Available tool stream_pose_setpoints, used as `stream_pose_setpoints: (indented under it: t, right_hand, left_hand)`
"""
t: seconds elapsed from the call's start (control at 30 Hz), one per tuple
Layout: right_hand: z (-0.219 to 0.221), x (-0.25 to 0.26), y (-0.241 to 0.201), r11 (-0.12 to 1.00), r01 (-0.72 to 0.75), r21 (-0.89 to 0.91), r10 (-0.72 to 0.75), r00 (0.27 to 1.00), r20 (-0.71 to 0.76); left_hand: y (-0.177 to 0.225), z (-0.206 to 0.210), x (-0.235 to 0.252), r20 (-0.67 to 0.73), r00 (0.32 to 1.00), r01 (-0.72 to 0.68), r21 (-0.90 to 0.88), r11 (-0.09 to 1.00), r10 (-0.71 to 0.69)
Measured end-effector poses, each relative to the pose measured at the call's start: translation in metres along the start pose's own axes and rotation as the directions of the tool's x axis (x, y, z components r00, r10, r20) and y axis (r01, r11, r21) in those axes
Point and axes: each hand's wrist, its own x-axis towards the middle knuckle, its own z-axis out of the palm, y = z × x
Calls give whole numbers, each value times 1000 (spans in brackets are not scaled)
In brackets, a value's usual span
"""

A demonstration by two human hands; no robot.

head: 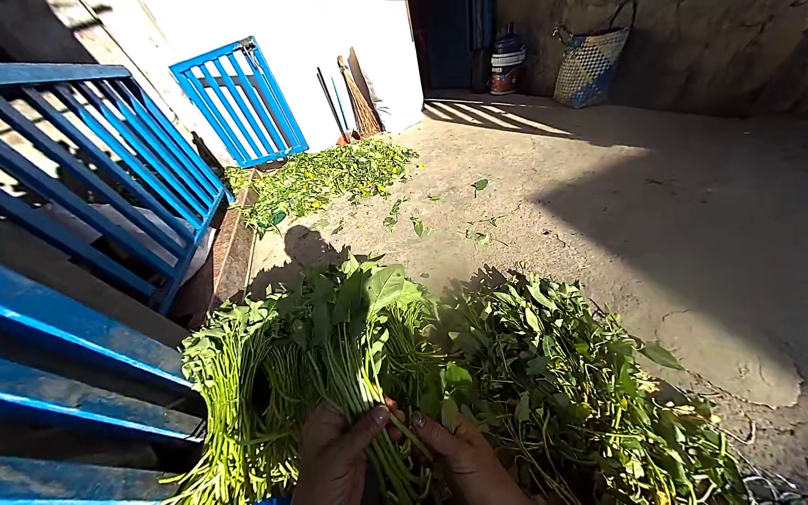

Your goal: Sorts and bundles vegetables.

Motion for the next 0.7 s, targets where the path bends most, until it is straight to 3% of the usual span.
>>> stream_pose_setpoints:
  t: [0.07, 0.13, 0.17, 0.2, 0.23, 0.3, 0.33, 0.37, 0.4, 0.47, 0.53, 0.57, 0.63, 0.7]
  right_hand:
    - [-5, -3, 5, 902, 124, -414, -159, 986, -50]
    - [-21, -9, 12, 534, 149, -832, -301, 953, -22]
    - [-33, -13, 17, 335, 99, -937, -311, 950, -11]
    - [-48, -18, 22, 160, 8, -987, -252, 967, -33]
    - [-64, -22, 24, 31, -131, -991, -86, 987, -134]
    - [-96, -23, 25, -192, -356, -915, 250, 883, -396]
    - [-106, -22, 23, -261, -385, -885, 310, 835, -455]
    - [-108, -22, 16, -272, -372, -887, 313, 838, -447]
    - [-104, -21, 4, -206, -327, -922, 268, 887, -375]
    - [-81, -15, -20, 79, -127, -989, 18, 992, -126]
    - [-40, -4, -36, 450, 185, -874, -307, 951, 43]
    - [-19, 3, -41, 609, 344, -715, -424, 903, 74]
    - [11, 14, -48, 749, 521, -409, -534, 840, 91]
    - [22, 17, -50, 790, 534, -300, -541, 838, 68]
  left_hand:
    - [-3, 5, 0, -81, 996, -33, 14, 999, 35]
    - [-2, 8, 2, -181, 981, -65, 32, 997, 70]
    - [1, 7, 4, -223, 971, -84, 33, 996, 89]
    - [6, 4, 6, -245, 963, -109, 25, 994, 112]
    - [11, -1, 8, -240, 962, -131, 11, 991, 130]
    - [17, -6, 8, -208, 968, -146, -4, 989, 142]
    - [18, -5, 7, -187, 973, -137, -13, 990, 132]
    - [17, -5, 5, -160, 981, -120, -23, 993, 115]
    - [15, -3, 3, -127, 987, -100, -27, 995, 96]
    - [9, 1, -1, -32, 998, -54, -14, 998, 53]
    - [0, 3, -3, 87, 996, -8, 10, 1000, 8]
    - [-4, 5, -3, 129, 992, -1, 25, 1000, -3]
    - [-10, 9, -4, 159, 987, -7, 57, 998, -2]
    - [-12, 10, -6, 162, 987, -20, 65, 998, 9]
